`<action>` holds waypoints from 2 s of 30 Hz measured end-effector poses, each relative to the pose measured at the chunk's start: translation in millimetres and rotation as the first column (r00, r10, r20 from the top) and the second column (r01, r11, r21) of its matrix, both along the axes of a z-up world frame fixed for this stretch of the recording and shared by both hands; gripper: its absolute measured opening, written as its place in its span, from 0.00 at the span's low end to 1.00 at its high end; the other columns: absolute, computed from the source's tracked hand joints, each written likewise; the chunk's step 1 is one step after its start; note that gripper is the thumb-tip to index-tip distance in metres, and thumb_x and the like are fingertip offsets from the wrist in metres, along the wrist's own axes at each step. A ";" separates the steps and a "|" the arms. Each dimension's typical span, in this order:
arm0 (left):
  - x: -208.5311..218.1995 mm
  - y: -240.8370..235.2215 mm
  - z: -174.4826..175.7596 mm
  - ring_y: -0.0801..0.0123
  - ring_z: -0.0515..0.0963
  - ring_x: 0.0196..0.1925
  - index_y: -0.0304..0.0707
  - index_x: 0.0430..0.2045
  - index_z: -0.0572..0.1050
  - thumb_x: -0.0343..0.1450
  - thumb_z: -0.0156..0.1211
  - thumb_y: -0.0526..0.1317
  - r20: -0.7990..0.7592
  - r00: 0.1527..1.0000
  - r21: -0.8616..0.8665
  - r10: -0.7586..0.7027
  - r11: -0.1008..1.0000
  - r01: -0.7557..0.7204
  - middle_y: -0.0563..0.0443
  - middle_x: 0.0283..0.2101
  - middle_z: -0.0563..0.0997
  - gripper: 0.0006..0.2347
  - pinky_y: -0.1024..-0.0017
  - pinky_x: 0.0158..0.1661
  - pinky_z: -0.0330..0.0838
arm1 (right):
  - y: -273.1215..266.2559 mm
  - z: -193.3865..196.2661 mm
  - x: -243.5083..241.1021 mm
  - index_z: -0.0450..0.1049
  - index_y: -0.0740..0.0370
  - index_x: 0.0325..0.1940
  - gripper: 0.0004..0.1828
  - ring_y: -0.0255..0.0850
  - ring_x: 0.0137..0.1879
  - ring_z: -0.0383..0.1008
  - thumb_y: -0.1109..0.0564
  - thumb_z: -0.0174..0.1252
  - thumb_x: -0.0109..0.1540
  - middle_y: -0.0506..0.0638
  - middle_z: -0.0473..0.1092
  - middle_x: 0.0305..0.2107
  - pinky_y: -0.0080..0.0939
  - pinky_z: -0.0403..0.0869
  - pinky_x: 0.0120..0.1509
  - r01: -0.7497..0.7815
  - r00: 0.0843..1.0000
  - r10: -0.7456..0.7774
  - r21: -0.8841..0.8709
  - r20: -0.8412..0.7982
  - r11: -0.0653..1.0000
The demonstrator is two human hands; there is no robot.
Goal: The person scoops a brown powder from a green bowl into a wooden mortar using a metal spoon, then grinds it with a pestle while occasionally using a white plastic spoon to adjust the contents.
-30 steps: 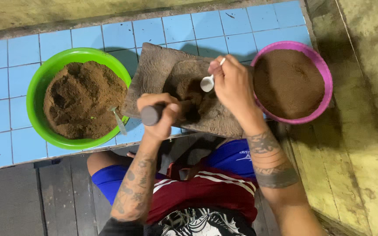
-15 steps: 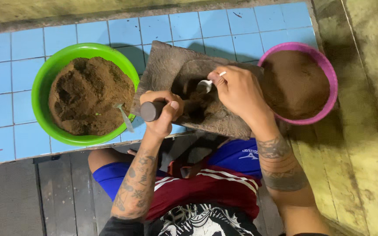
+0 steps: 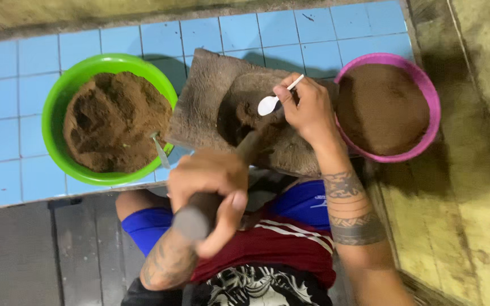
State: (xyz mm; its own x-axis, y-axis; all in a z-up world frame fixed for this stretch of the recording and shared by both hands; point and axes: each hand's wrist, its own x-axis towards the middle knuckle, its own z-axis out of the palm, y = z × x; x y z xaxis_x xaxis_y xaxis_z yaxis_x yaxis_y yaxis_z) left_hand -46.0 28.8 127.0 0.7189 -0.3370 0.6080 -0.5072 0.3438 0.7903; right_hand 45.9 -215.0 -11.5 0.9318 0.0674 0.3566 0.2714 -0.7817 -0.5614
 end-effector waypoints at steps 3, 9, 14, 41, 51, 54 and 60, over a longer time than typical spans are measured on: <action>-6.4 6.1 25.7 0.63 0.57 0.13 0.39 0.13 0.59 0.73 0.49 0.38 -0.061 0.998 0.021 -0.026 0.999 0.028 0.53 0.14 0.59 0.16 0.67 0.23 0.53 | 10.8 20.5 -9.7 0.82 0.56 0.44 0.10 0.42 0.46 0.80 0.52 0.56 0.67 0.46 0.81 0.40 0.43 0.73 0.49 -0.060 0.987 0.079 0.137 -0.141 0.989; 32.1 -17.5 -77.6 0.54 0.63 0.12 0.41 0.11 0.71 0.69 0.59 0.37 0.061 0.998 0.096 0.025 0.995 -0.031 0.49 0.12 0.67 0.13 0.65 0.18 0.60 | 16.9 7.9 -9.7 0.78 0.55 0.34 0.09 0.56 0.39 0.77 0.66 0.55 0.60 0.55 0.76 0.24 0.54 0.76 0.45 -0.287 0.945 0.278 -0.032 -0.172 0.957; 27.7 -37.8 -69.2 0.61 0.61 0.09 0.43 0.08 0.67 0.65 0.57 0.33 0.061 0.998 0.058 -0.004 0.998 0.000 0.53 0.09 0.62 0.12 0.70 0.16 0.58 | 12.1 -10.2 -7.5 0.68 0.55 0.37 0.06 0.53 0.38 0.74 0.56 0.48 0.69 0.49 0.68 0.26 0.52 0.76 0.40 -0.145 0.987 0.153 -0.116 0.055 0.983; 21.8 -17.4 -37.4 0.58 0.62 0.12 0.38 0.11 0.64 0.73 0.51 0.38 -0.002 0.997 0.110 0.080 0.991 -0.079 0.50 0.13 0.63 0.15 0.66 0.20 0.57 | 13.3 2.7 -5.2 0.78 0.58 0.37 0.15 0.47 0.42 0.70 0.66 0.46 0.68 0.49 0.76 0.34 0.48 0.68 0.49 -0.227 0.974 0.227 0.027 0.011 0.973; 45.4 -25.4 -103.2 0.64 0.59 0.11 0.41 0.06 0.63 0.68 0.58 0.33 -0.048 0.998 -0.053 0.036 0.998 -0.038 0.51 0.09 0.63 0.16 0.72 0.16 0.58 | 14.3 18.5 -12.3 0.79 0.52 0.36 0.08 0.48 0.43 0.71 0.64 0.60 0.61 0.45 0.77 0.34 0.46 0.66 0.49 -0.324 0.946 0.319 -0.114 -0.061 0.939; 39.3 -21.6 -85.4 0.61 0.59 0.11 0.39 0.08 0.68 0.68 0.59 0.34 -0.038 0.997 -0.041 0.073 0.996 -0.074 0.51 0.10 0.64 0.14 0.69 0.16 0.59 | 9.7 -7.6 0.5 0.76 0.52 0.38 0.09 0.51 0.43 0.73 0.52 0.54 0.70 0.50 0.75 0.34 0.49 0.72 0.50 -0.218 0.975 0.220 -0.084 0.021 0.972; 0.1 1.5 7.6 0.63 0.63 0.09 0.41 0.07 0.66 0.69 0.56 0.35 -0.069 0.996 -0.046 -0.050 0.998 0.047 0.52 0.09 0.65 0.15 0.74 0.17 0.62 | 7.8 -21.2 -2.7 0.71 0.54 0.39 0.13 0.46 0.34 0.72 0.56 0.43 0.74 0.48 0.68 0.32 0.44 0.72 0.40 0.098 0.995 -0.101 -0.180 -0.004 0.979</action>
State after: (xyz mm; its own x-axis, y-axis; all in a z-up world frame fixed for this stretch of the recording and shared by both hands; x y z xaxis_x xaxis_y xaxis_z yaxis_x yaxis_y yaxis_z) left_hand -45.9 30.3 134.6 0.7440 -0.3462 0.5716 -0.4327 0.4023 0.8068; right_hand 43.1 -207.2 -32.7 0.9414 0.0360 0.3353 0.1810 -0.8928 -0.4125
